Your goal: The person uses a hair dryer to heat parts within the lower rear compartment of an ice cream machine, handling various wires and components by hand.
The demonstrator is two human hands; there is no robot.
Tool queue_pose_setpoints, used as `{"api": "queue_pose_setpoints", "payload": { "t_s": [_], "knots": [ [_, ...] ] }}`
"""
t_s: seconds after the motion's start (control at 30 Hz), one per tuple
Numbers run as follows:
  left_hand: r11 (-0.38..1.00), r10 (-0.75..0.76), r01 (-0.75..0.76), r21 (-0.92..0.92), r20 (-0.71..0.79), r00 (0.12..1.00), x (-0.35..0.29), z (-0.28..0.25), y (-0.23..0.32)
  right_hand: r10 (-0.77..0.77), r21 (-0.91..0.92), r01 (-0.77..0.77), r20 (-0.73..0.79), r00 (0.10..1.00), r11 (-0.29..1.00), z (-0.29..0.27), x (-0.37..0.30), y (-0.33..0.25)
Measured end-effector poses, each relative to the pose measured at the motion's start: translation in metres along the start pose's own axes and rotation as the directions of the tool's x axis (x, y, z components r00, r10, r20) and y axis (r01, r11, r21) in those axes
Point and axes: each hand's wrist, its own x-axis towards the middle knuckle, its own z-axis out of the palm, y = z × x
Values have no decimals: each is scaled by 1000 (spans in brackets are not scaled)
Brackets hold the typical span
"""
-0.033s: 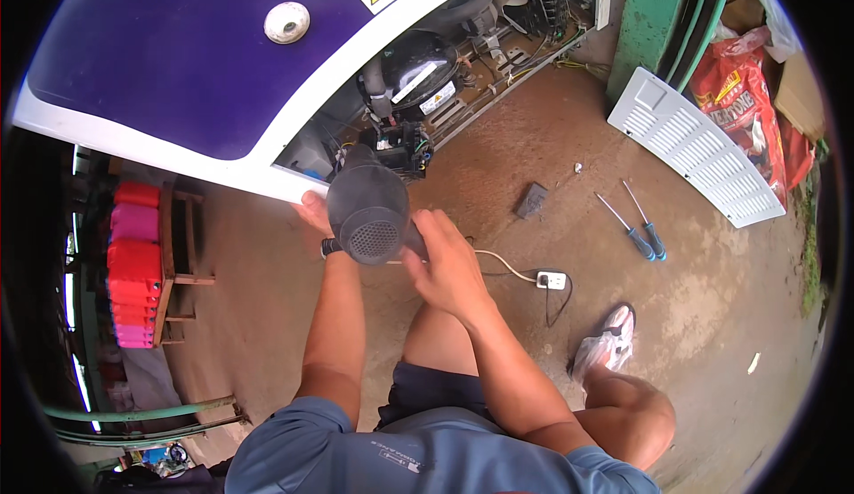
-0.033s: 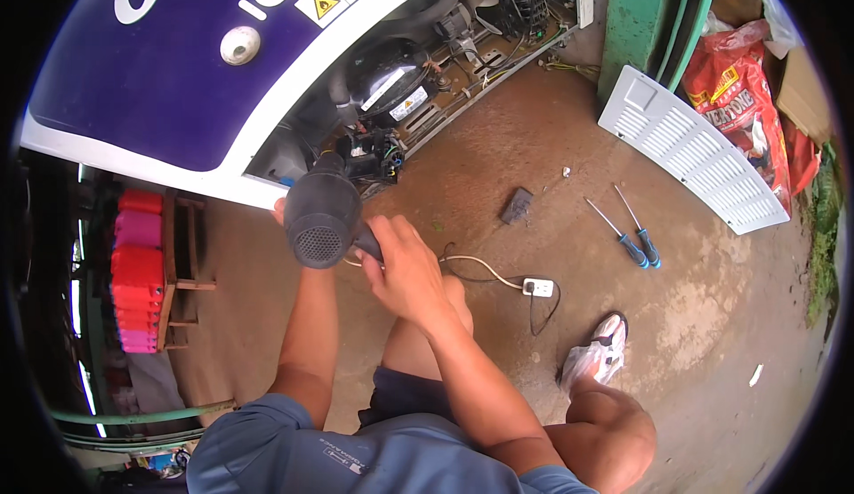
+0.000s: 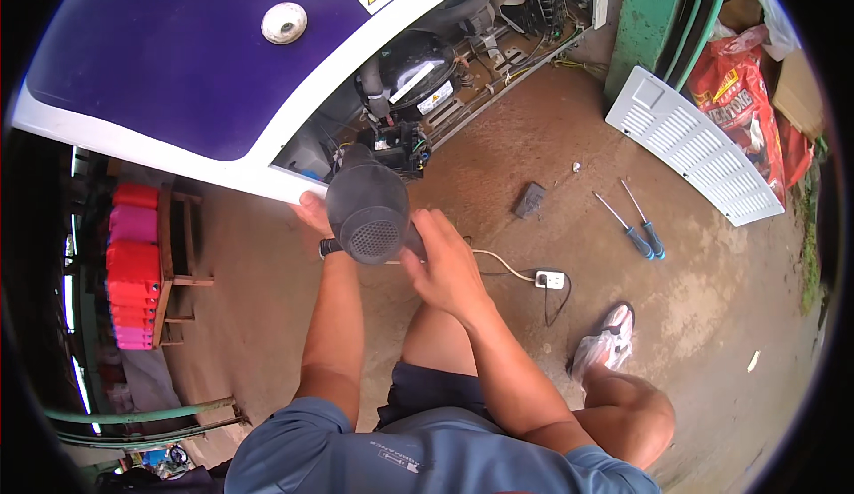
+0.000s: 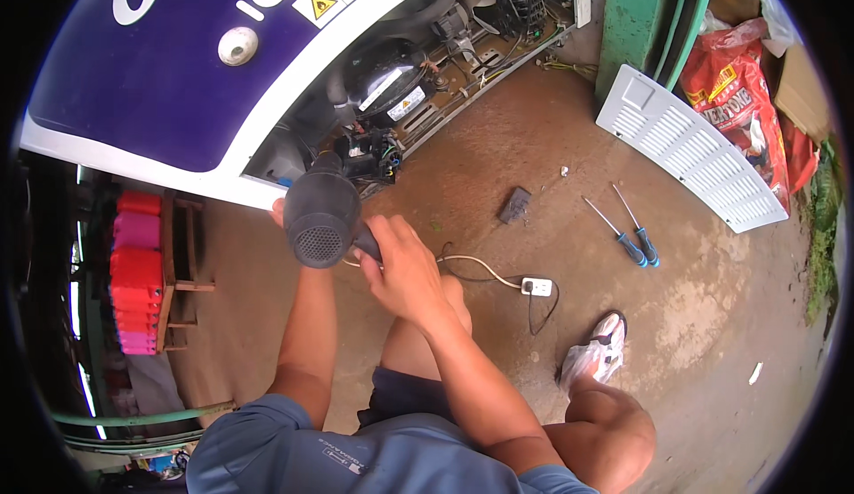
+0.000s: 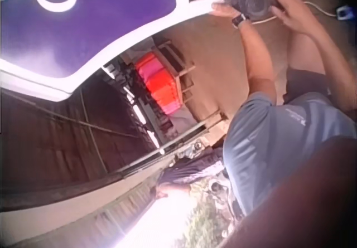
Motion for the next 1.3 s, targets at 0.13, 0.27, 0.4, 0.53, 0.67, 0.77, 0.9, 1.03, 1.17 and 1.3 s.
{"api": "queue_pose_setpoints", "payload": {
  "t_s": [0.13, 0.27, 0.4, 0.53, 0.67, 0.77, 0.9, 1.03, 1.17, 1.3],
  "knots": [
    [997, 24, -27, 71, 35, 999, 11, -20, -28, 6, 15, -6, 17, 1000, 1000, -1, -1, -3],
    [995, 35, -40, 95, 51, 998, 13, -26, -47, 21, 2, -21, 17, 1000, 1000, -2, -1, 0],
    [992, 44, -50, 117, 55, 998, 16, -31, -56, 29, 11, -29, 14, 999, 1000, 0, -1, 3],
    [986, 82, -90, 137, 60, 995, 10, -18, -42, 6, 19, -5, -34, 999, 1000, 1, 0, 17],
    [977, 128, -139, 162, 75, 989, 11, -18, -29, -2, 32, 4, -37, 999, 999, 3, 1, 19],
    [975, 112, -115, 189, 26, 993, 9, -19, -24, -14, 37, 16, -33, 999, 999, 7, 1, 14],
    [967, 140, -140, 215, 12, 990, 7, -5, -12, 4, 37, -4, -4, 1000, 999, 4, 1, 17],
    [968, 107, -100, 232, -17, 994, 5, 0, 4, 32, 62, -32, 10, 999, 998, 1, 1, 15],
    [946, 186, -170, 275, -35, 982, 4, 3, 14, 101, 119, -106, 53, 994, 987, 4, 1, 3],
    [962, 203, -196, 189, -13, 979, 6, 3, 14, 129, 67, -134, 83, 988, 989, 9, -3, -2]
  ]
}}
